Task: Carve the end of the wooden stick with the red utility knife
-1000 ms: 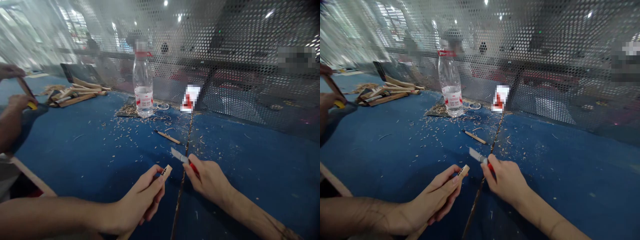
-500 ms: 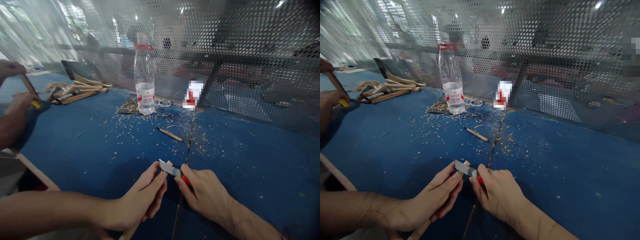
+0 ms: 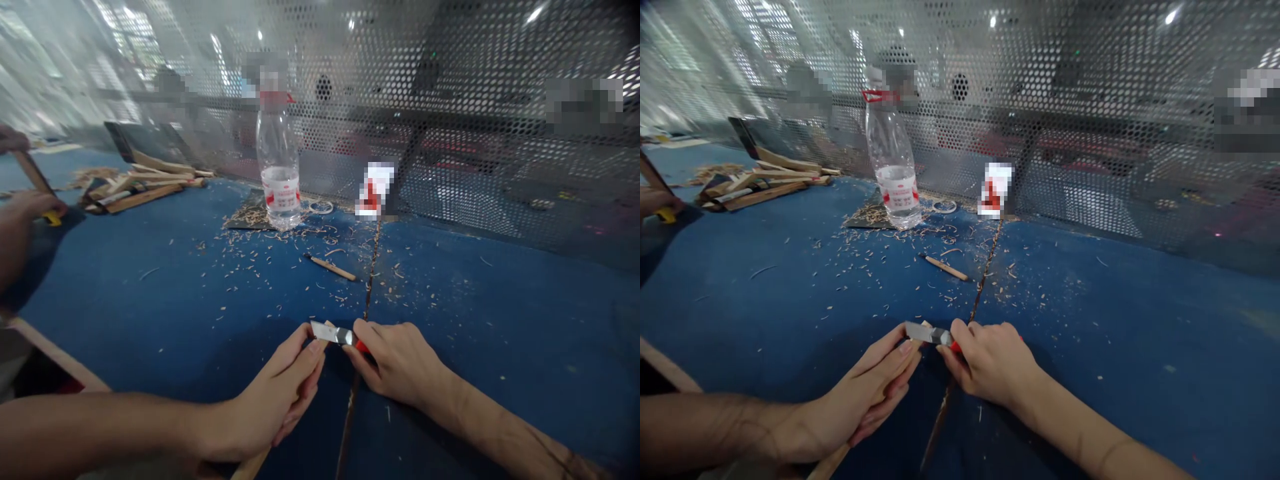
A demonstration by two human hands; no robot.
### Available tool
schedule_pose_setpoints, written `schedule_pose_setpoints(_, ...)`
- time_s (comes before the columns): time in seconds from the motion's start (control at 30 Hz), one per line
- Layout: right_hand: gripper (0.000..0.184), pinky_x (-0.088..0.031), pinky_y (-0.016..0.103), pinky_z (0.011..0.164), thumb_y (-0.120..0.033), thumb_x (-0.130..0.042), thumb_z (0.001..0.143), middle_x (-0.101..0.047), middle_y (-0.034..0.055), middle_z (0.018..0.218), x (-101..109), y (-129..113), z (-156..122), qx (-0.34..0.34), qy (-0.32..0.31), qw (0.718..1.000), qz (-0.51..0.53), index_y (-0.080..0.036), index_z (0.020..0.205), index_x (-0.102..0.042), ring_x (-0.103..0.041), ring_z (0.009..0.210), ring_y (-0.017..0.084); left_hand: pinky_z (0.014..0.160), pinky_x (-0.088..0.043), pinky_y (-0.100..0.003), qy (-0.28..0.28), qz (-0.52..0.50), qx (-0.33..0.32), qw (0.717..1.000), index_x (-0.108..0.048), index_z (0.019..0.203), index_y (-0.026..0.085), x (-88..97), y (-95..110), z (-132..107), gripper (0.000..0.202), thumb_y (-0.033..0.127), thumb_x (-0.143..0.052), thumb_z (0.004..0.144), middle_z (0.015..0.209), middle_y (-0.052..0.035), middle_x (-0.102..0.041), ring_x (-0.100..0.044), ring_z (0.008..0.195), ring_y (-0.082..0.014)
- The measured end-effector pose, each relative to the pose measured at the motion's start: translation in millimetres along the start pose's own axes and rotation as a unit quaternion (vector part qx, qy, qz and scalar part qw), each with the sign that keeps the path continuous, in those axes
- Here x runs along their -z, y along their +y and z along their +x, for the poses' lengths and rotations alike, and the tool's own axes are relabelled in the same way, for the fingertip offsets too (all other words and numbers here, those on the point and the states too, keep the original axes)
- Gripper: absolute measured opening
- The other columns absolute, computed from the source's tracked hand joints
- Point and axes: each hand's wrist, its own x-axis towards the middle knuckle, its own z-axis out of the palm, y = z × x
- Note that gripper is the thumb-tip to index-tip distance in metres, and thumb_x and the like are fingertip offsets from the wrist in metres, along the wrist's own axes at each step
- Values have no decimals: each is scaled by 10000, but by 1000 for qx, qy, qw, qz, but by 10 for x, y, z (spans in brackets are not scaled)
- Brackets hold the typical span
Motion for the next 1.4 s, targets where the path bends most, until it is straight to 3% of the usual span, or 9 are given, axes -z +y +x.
schedule_pose_setpoints(0.23, 387, -177, 324, 511, -428, -314, 1096, -743, 29, 704, -57, -16, 35, -53, -39, 998, 2, -207, 993, -615, -646, 507, 186, 239, -208, -143, -38, -49, -23, 998, -440, 823, 250, 48, 68, 32, 517, 721, -644, 886, 512, 135, -401, -207, 280, -38)
schedule_pose_setpoints(0.43, 363, -237, 308, 544, -411, -319, 1072, -700, 50, 622, 38, 254, 124, -205, -47, 978, -8, -236, 874, -567, -657, 543, 210, 264, -256, -111, -39, -28, -51, 998, -420, 927, 260, 2, 62, -77, 541, 749, -645, 877, 604, 136, -450, -224, 315, -18)
schedule_pose_setpoints(0.53, 340, -279, 300, 560, -382, -294, 1072, -691, 26, 622, 111, 204, 96, -180, -41, 983, 13, -248, 880, -540, -661, 553, 196, 257, -252, -116, -42, -33, -54, 997, -419, 941, 263, -6, 40, -81, 538, 749, -642, 878, 599, 138, -460, -229, 308, -23)
schedule_pose_setpoints(0.77, 328, -285, 304, 525, -401, -283, 1090, -639, -29, 591, 182, -195, 2, -65, -48, 986, 149, -276, 839, -453, -607, 490, 173, 237, -238, -142, -36, -68, -71, 995, -438, 914, 263, 24, -23, -13, 508, 698, -697, 869, 606, 126, -485, -225, 293, -34)
schedule_pose_setpoints(0.97, 314, -281, 319, 491, -383, -294, 1104, -647, -48, 580, 137, -183, -8, -25, 5, 991, 132, -283, 841, -433, -608, 450, 171, 235, -233, -161, -24, -32, -11, 999, -469, 815, 252, 36, -4, -35, 557, 785, -621, 866, 416, 127, -369, -208, 261, -60)
schedule_pose_setpoints(1.17, 321, -277, 313, 484, -380, -300, 1109, -632, -63, 556, 112, -172, -31, -25, 14, 993, 117, -282, 838, -441, -594, 428, 168, 230, -262, -164, -5, 3, 28, 1000, -457, 685, 252, 31, 16, -36, 650, 883, -532, 823, 330, 99, -336, -245, 245, -76)
schedule_pose_setpoints(1.3, 334, -212, 325, 485, -408, -308, 1099, -682, -23, 599, 82, -127, -36, -23, 14, 995, 95, -261, 870, -502, -611, 444, 187, 228, -283, -154, 1, -18, 14, 1000, -487, 835, 250, 12, 35, -37, 620, 855, -615, 789, 450, 128, -418, -249, 259, -54)
schedule_pose_setpoints(1.4, 342, -169, 331, 503, -409, -327, 1092, -717, 13, 664, 58, -84, -22, -17, 4, 997, 72, -235, 907, -556, -636, 485, 189, 240, -304, -145, 6, -29, -8, 1000, -496, 983, 249, 4, 39, -35, 551, 772, -613, 859, 559, 131, -463, -253, 283, -41)
